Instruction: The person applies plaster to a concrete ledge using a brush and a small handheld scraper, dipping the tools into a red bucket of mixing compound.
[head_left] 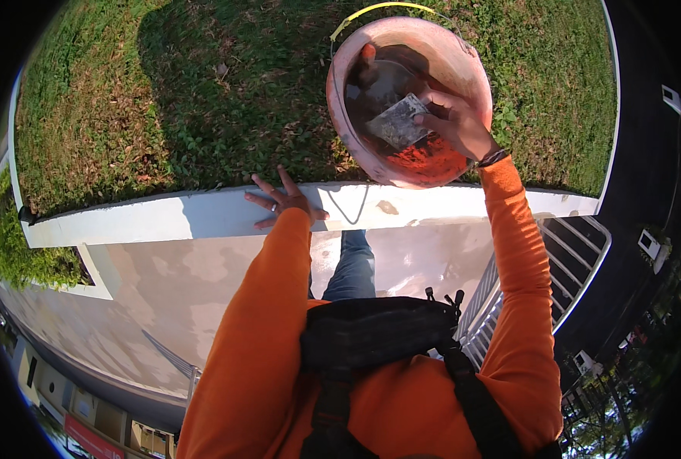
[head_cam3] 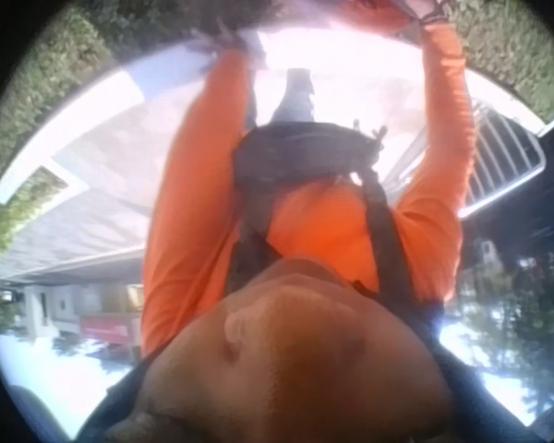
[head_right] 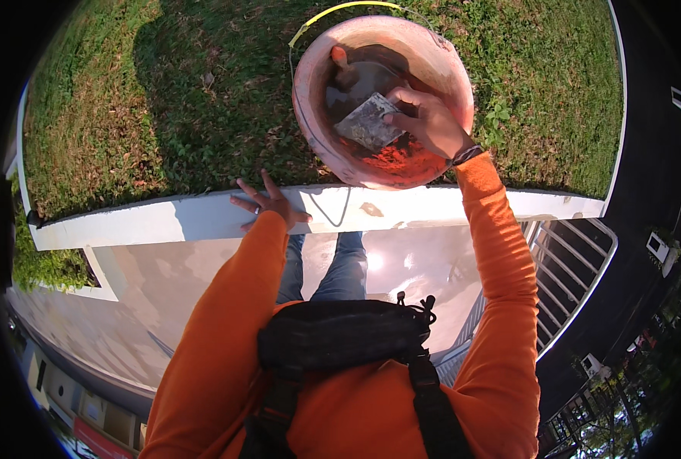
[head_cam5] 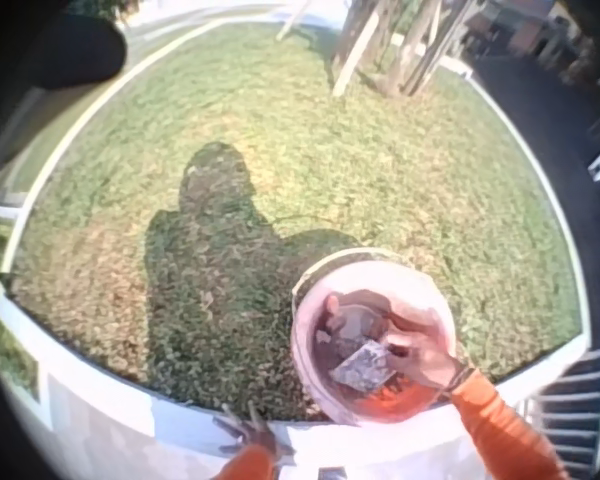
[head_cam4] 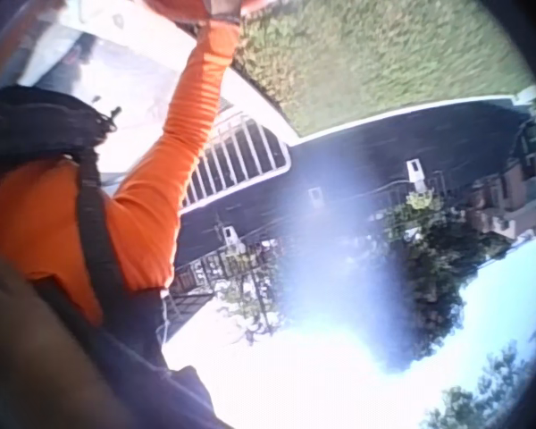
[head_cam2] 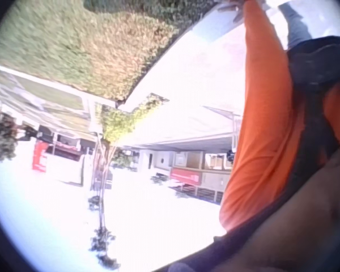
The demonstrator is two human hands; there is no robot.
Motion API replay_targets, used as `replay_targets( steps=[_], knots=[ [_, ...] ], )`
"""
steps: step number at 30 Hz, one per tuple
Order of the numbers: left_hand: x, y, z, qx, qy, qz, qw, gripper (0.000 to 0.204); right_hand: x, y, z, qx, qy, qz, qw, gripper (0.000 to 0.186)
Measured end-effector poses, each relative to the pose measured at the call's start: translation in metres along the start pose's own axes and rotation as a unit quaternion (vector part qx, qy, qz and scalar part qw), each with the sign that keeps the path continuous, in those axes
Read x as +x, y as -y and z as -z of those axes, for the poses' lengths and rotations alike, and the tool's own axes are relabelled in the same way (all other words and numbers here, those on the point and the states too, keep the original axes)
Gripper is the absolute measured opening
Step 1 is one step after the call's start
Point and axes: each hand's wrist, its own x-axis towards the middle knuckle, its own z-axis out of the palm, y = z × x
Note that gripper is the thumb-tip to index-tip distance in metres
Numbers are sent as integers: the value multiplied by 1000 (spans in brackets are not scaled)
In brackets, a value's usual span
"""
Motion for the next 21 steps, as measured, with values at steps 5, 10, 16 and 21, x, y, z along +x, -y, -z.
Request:
replay_targets(
  steps=[5, 10, 16, 21],
  knots=[
    [2, -1, 0, 24, 3, 10, 1000, 141, -31, 18, 9, 79, -76, -14, 994, 13],
    [3, -1, -5, 20, -10, 3, 1000, 143, -64, 23, 9, 130, -193, 32, 972, 13],
    [7, -4, -9, 42, -22, 27, 999, 143, -87, 27, -10, 261, -255, 93, 926, 10],
    [-1, -2, -5, 23, -39, 7, 999, 143, -101, 30, -27, 367, -289, 132, 874, 12]
  ],
)
